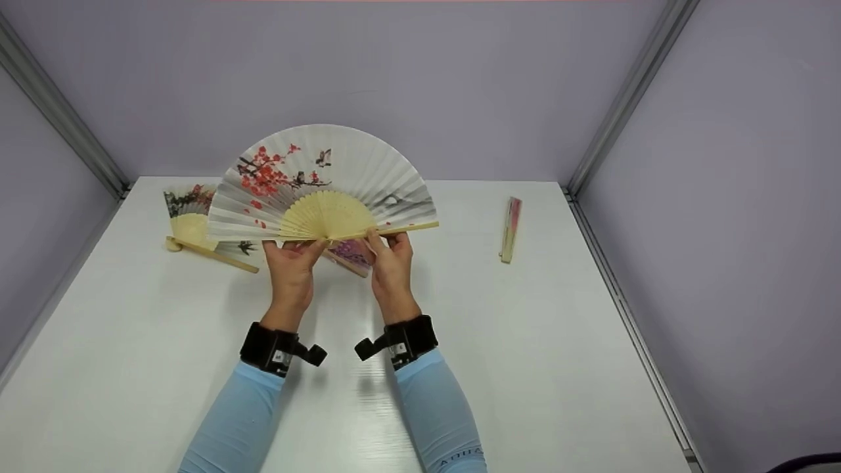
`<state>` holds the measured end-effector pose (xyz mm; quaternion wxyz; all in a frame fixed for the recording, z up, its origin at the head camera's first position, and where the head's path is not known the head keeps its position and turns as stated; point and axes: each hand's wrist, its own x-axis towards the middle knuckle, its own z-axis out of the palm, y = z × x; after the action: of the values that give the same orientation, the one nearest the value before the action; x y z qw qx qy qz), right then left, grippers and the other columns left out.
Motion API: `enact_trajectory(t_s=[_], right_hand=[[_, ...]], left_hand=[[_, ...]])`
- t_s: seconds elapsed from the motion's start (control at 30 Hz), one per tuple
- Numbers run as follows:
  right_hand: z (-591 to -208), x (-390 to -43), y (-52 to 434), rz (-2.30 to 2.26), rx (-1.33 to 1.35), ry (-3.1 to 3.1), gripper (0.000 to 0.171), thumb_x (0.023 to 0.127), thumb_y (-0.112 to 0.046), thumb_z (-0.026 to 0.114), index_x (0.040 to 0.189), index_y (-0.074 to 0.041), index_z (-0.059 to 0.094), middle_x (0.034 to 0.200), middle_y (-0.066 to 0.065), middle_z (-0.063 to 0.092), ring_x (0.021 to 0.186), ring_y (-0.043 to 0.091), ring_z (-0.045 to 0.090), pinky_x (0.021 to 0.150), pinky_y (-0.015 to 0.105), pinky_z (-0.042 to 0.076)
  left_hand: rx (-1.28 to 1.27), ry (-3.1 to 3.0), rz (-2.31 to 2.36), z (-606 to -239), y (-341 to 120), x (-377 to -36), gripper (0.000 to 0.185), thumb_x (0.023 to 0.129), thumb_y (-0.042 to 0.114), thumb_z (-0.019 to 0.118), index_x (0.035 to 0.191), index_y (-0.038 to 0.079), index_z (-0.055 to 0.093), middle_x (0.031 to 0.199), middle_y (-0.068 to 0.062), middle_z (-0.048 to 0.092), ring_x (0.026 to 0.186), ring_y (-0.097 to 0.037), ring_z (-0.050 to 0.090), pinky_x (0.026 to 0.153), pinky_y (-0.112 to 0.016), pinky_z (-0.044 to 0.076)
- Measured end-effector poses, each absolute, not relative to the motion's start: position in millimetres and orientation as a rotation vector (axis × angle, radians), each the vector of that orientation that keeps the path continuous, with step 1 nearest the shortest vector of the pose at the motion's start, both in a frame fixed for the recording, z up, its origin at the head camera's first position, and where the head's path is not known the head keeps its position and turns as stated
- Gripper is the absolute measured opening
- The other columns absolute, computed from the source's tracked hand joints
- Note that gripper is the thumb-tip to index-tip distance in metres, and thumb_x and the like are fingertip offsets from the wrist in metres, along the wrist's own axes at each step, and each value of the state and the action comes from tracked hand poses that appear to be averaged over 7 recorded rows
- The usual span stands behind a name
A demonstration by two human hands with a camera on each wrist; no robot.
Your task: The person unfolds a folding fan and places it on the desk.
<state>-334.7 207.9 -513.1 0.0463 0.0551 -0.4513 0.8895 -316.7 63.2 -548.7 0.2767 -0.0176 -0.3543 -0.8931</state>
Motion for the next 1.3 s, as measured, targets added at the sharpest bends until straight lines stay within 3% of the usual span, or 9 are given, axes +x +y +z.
enact_trajectory(t_s=[0.13,0.4,0.5,0.63,0.77,0.9,1.03,1.2,1.3], right_hand=[[-514,-332,201,2.711,0.149,-1.394,0.032,0.109,0.007,0.053,0.141,0.006,0.048,0.114,0.008,0.067,0.097,0.012,0.075,0.087,0.022,0.067],[-518,-331,191,2.765,0.07,-1.342,0.03,0.108,0.007,0.056,0.137,0.006,0.051,0.111,0.008,0.067,0.095,0.013,0.075,0.085,0.023,0.067],[-517,-330,193,2.76,0.057,-1.345,0.022,0.108,0.004,0.058,0.13,0.004,0.055,0.108,0.007,0.068,0.094,0.015,0.075,0.086,0.024,0.068],[-514,-328,205,2.737,0.024,-1.345,0.007,0.109,-0.002,0.058,0.114,0.001,0.061,0.099,0.008,0.07,0.09,0.018,0.077,0.086,0.027,0.068],[-511,-331,218,2.701,-0.023,-1.3,0.012,0.11,-0.006,0.059,0.103,-0.002,0.067,0.09,0.007,0.076,0.086,0.017,0.081,0.086,0.027,0.068],[-511,-335,227,2.659,-0.151,-1.207,0.017,0.109,-0.007,0.063,0.097,-0.002,0.075,0.083,0.006,0.08,0.081,0.014,0.082,0.082,0.026,0.068],[-514,-341,233,2.582,-0.307,-1.135,0.015,0.106,-0.01,0.069,0.098,-0.002,0.078,0.082,0.004,0.082,0.08,0.013,0.081,0.081,0.025,0.068],[-525,-351,240,2.522,-0.462,-1.063,0.011,0.104,-0.01,0.071,0.103,0.0,0.077,0.081,0.003,0.081,0.079,0.012,0.081,0.08,0.025,0.068],[-536,-358,243,2.528,-0.541,-1.017,0.01,0.104,-0.007,0.071,0.1,0.001,0.075,0.078,0.004,0.079,0.078,0.013,0.08,0.082,0.027,0.069]], left_hand=[[-0.02,-0.908,-2.336,-551,64,-317,0.09,0.087,-0.028,0.071,0.157,0.012,0.031,0.136,-0.022,0.068,0.099,-0.021,0.077,0.084,-0.029,0.068],[0.049,-0.815,-2.252,-554,65,-321,0.066,0.085,-0.026,0.075,0.129,0.011,0.042,0.103,-0.003,0.077,0.088,-0.017,0.076,0.083,-0.028,0.068],[0.082,-0.832,-2.233,-552,66,-323,0.066,0.086,-0.025,0.075,0.135,0.009,0.045,0.105,-0.004,0.08,0.09,-0.016,0.078,0.084,-0.028,0.068],[0.102,-0.912,-2.23,-542,68,-331,0.079,0.086,-0.024,0.075,0.154,0.003,0.043,0.116,-0.014,0.08,0.095,-0.015,0.077,0.086,-0.027,0.067],[0.083,-1.059,-2.233,-521,75,-348,0.09,0.088,-0.022,0.075,0.166,0.001,0.037,0.125,-0.024,0.073,0.101,-0.015,0.074,0.086,-0.025,0.067],[0.067,-1.264,-2.201,-498,87,-372,0.084,0.088,-0.019,0.077,0.163,0.001,0.046,0.133,-0.029,0.073,0.105,-0.02,0.075,0.083,-0.024,0.067],[0.019,-1.476,-2.202,-488,103,-397,0.077,0.091,-0.018,0.075,0.161,-0.001,0.048,0.138,-0.031,0.072,0.115,-0.035,0.077,0.085,-0.027,0.068],[0.004,-1.678,-2.225,-497,123,-422,0.076,0.094,-0.017,0.071,0.163,-0.005,0.04,0.138,-0.034,0.07,0.12,-0.044,0.075,0.088,-0.029,0.067],[0.051,-1.783,-2.178,-508,131,-430,0.068,0.094,-0.016,0.072,0.156,-0.005,0.047,0.135,-0.033,0.071,0.12,-0.043,0.075,0.086,-0.03,0.067]])
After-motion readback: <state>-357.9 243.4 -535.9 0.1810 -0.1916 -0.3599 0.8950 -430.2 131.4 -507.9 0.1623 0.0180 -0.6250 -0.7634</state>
